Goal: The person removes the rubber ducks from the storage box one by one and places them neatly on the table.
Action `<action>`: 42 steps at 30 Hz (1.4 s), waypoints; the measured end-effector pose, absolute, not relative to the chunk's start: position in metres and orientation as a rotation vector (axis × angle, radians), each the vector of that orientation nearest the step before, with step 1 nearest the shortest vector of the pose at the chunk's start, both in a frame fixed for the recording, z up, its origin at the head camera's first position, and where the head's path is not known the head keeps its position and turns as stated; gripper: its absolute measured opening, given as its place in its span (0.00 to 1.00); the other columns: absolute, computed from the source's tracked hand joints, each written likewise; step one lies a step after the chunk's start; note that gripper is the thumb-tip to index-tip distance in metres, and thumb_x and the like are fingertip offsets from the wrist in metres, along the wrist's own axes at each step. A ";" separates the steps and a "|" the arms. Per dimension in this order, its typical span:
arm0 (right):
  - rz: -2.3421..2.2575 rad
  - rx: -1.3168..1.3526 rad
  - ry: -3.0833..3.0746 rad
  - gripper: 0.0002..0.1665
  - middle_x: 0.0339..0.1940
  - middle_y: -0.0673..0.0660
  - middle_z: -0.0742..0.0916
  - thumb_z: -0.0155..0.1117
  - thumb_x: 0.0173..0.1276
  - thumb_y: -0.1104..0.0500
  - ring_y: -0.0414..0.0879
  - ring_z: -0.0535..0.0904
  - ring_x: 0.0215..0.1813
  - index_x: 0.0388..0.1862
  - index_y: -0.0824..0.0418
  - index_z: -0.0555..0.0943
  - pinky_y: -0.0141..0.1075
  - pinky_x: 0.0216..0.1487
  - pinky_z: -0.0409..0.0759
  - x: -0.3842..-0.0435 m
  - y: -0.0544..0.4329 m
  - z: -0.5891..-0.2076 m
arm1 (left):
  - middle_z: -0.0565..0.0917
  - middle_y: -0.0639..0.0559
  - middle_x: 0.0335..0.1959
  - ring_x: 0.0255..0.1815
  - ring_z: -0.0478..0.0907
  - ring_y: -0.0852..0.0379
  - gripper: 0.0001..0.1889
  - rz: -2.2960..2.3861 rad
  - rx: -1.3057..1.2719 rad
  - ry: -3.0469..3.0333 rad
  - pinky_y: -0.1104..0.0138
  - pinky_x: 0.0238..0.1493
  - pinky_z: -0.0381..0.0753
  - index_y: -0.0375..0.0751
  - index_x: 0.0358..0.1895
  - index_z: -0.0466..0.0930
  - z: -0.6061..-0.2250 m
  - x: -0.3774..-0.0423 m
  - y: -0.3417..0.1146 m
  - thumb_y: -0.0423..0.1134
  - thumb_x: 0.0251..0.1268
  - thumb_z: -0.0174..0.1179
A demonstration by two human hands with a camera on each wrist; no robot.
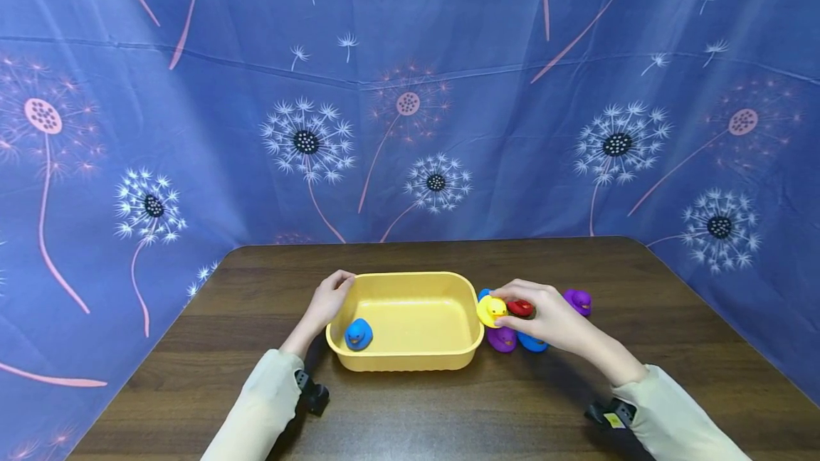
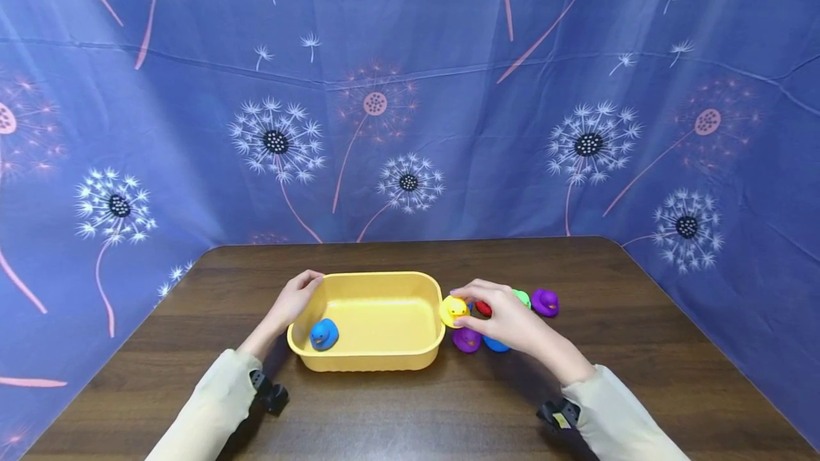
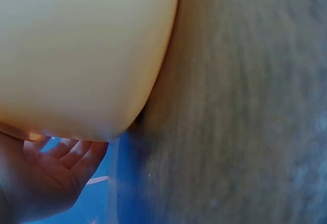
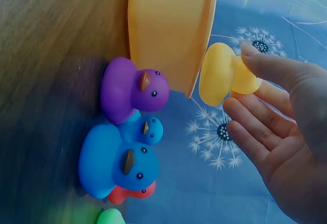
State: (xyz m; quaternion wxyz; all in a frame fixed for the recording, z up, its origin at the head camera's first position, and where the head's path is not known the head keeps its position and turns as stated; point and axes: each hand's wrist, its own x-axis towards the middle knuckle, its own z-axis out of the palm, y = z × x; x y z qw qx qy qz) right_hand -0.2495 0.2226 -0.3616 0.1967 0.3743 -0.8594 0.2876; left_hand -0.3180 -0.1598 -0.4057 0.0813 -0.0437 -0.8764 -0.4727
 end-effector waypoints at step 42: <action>0.621 0.866 -2.390 0.24 0.40 0.45 0.85 0.76 0.47 0.63 0.35 0.79 0.39 0.46 0.58 0.82 0.24 0.42 0.75 -0.241 0.277 -0.370 | 0.81 0.41 0.48 0.50 0.76 0.47 0.15 -1.414 -0.146 -2.627 0.54 0.50 0.73 0.37 0.50 0.77 -0.406 -0.319 -0.161 0.41 0.73 0.46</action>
